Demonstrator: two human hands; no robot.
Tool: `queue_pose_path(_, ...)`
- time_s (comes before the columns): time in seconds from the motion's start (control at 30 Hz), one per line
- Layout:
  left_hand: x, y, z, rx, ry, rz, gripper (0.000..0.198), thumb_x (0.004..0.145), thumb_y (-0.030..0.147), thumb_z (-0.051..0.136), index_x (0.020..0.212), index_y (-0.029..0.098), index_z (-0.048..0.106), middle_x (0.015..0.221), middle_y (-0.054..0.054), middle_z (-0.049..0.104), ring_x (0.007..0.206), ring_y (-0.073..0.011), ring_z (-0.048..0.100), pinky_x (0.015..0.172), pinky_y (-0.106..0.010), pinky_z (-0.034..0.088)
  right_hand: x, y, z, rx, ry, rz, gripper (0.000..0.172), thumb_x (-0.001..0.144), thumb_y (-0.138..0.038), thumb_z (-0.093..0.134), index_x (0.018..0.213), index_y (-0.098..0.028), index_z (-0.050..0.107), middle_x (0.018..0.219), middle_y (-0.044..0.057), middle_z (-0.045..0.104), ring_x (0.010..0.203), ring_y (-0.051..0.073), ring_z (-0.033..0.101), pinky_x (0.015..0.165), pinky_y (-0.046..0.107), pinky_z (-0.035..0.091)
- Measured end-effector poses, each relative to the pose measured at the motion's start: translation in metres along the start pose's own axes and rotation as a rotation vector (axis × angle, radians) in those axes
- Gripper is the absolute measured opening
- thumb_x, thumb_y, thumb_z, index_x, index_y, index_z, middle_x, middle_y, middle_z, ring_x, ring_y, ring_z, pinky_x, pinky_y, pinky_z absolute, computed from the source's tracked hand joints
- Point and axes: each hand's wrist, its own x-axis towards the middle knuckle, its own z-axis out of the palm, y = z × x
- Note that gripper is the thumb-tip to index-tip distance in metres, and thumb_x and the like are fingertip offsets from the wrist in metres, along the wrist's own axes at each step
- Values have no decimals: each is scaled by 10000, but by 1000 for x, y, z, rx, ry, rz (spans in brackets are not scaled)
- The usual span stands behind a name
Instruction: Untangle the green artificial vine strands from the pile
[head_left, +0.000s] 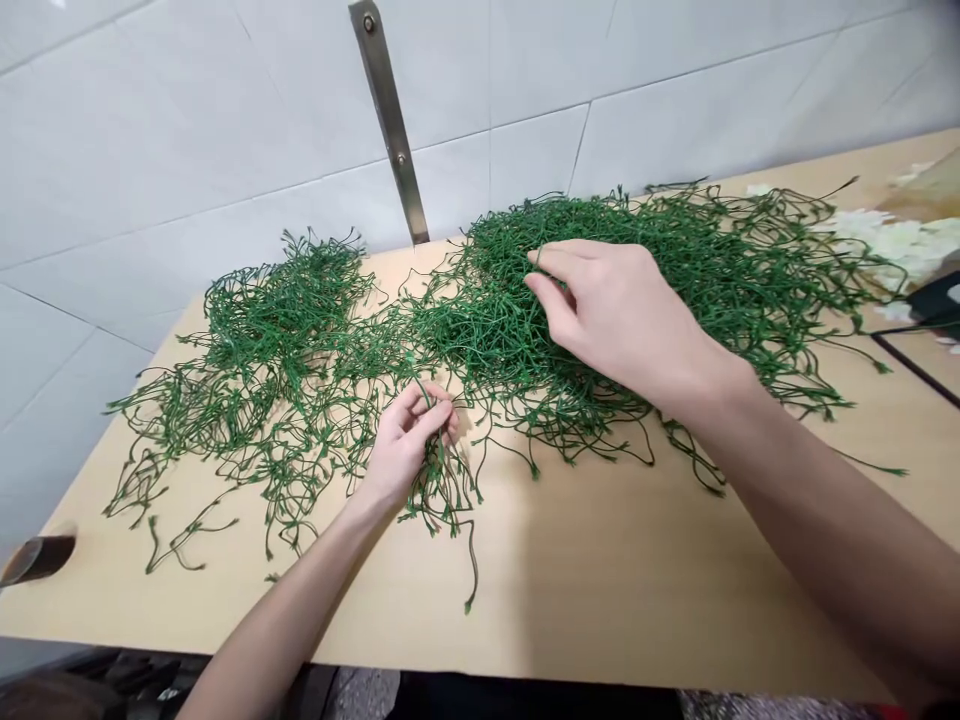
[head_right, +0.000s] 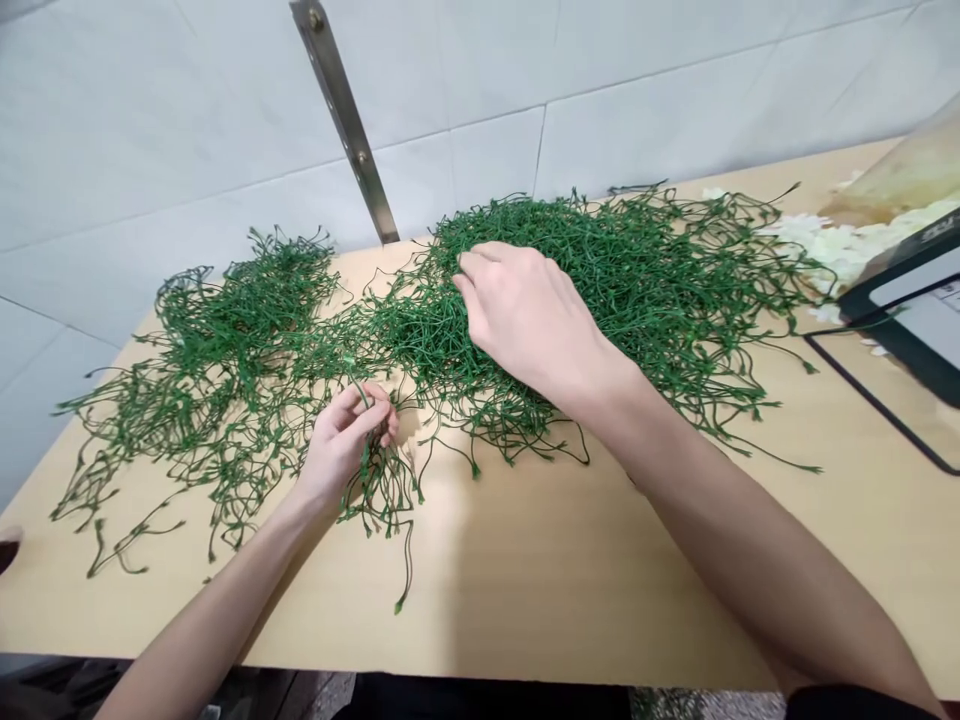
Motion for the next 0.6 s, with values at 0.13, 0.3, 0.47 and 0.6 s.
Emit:
queue_pose_path(0.13, 1, -1, -1, 38, 12, 45, 333, 710, 335, 803, 901, 166, 589, 733, -6, 697, 663, -114, 654, 620, -211, 520, -2, 18, 7, -128, 82, 108, 524, 987, -523, 353, 822, -120, 645, 754, 157, 646, 851, 320, 641, 727, 428, 465)
queue_pose_path(0.3, 2, 1, 0, -10, 45, 31, 382, 554, 262, 894, 813, 142, 641, 894, -57, 753, 717, -142, 707, 683, -255, 579, -5, 26, 1, -196, 109, 185, 588, 982, -550, 337, 695, -120, 617, 703, 165, 621, 837, 341, 641, 717, 461, 451)
queue_pose_path(0.47, 2, 2, 1, -10, 29, 47, 295, 523, 229, 889, 680, 128, 661, 786, -50, 735, 686, -152, 692, 680, -288, 595, -1, 8, -25, -207, 90, 280, 472, 909, -546, 519, 848, -100, 663, 805, 203, 634, 894, 378, 622, 742, 469, 439)
queue_pose_path(0.6, 4, -1, -2, 64, 71, 159, 271, 506, 198, 871, 618, 142, 631, 737, -19, 667, 672, -147, 636, 533, -245, 551, -2, -13, -34, 176, -16, 65, 321, 924, -430, 537, 921, -146, 687, 839, 101, 646, 755, 211, 596, 688, 340, 430)
